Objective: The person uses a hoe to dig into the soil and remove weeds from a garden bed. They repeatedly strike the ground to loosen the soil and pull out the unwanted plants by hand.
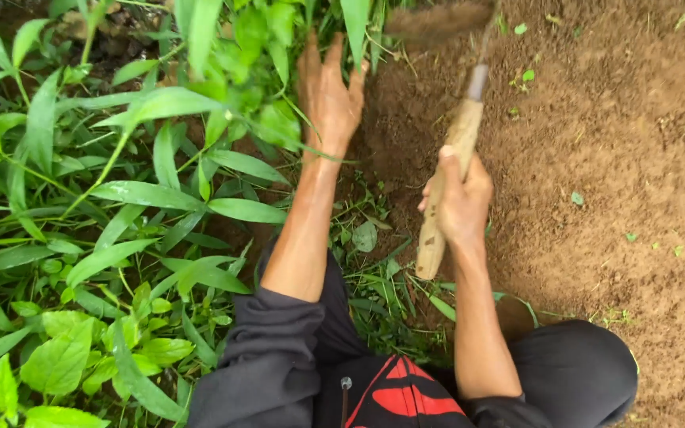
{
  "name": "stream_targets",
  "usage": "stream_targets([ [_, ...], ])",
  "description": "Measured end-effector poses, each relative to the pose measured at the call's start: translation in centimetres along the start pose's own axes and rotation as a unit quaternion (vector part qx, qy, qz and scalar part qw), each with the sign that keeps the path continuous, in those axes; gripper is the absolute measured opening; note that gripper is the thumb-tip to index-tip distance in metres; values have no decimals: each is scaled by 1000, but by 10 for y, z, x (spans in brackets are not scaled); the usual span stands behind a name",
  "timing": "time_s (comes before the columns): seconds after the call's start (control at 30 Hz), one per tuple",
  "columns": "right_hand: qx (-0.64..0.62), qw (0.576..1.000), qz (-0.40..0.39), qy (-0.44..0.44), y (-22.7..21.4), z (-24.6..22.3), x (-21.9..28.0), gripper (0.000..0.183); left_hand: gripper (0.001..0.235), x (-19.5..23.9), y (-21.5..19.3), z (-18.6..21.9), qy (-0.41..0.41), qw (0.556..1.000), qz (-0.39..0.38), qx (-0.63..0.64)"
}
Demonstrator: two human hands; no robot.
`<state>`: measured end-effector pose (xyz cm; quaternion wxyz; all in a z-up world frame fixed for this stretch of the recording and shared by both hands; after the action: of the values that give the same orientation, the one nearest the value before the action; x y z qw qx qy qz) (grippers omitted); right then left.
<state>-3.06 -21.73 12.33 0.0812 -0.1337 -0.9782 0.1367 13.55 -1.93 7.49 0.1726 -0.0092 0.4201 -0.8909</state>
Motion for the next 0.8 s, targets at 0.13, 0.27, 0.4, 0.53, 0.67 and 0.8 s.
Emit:
stream_targets([
  [0.13, -6, 999, 46, -30, -32, -12, -20, 30, 51, -7, -19, -2, -57, 998, -3, 34],
  [0.27, -6, 993, 51, -109, -48, -22, -40, 35, 29, -6, -12, -6, -31, 999, 6, 43],
  [0.4, -31, 994, 54, -90, -52, -10, -42, 28, 15, 2, -7, -13, 64, 989, 90, 94],
  [0.53, -14, 996, 35, -79, -47, 1, -40, 29, 17, -4, -31, -7, 35, 989, 49, 136],
  [0.67, 8, 997, 31, -75, -47, 0, -42, 30, 19, -23, -26, -25, -65, 985, -26, 156],
  [0.8, 10, 996, 41, -78, -55, 4, -46, 29, 17, -29, -24, -40, -80, 981, -55, 170],
])
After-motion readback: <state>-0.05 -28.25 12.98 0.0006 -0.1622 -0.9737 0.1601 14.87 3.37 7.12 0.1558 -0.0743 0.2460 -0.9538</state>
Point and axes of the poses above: each hand's wrist, its own x-axis away from the middle knuckle, its own y-axis out of the palm, z = x × y, the point moved 9 cm from there along -x, towards the middle knuckle, and after that the axes turned 15 degrees about -y, right-handed, at the moved point
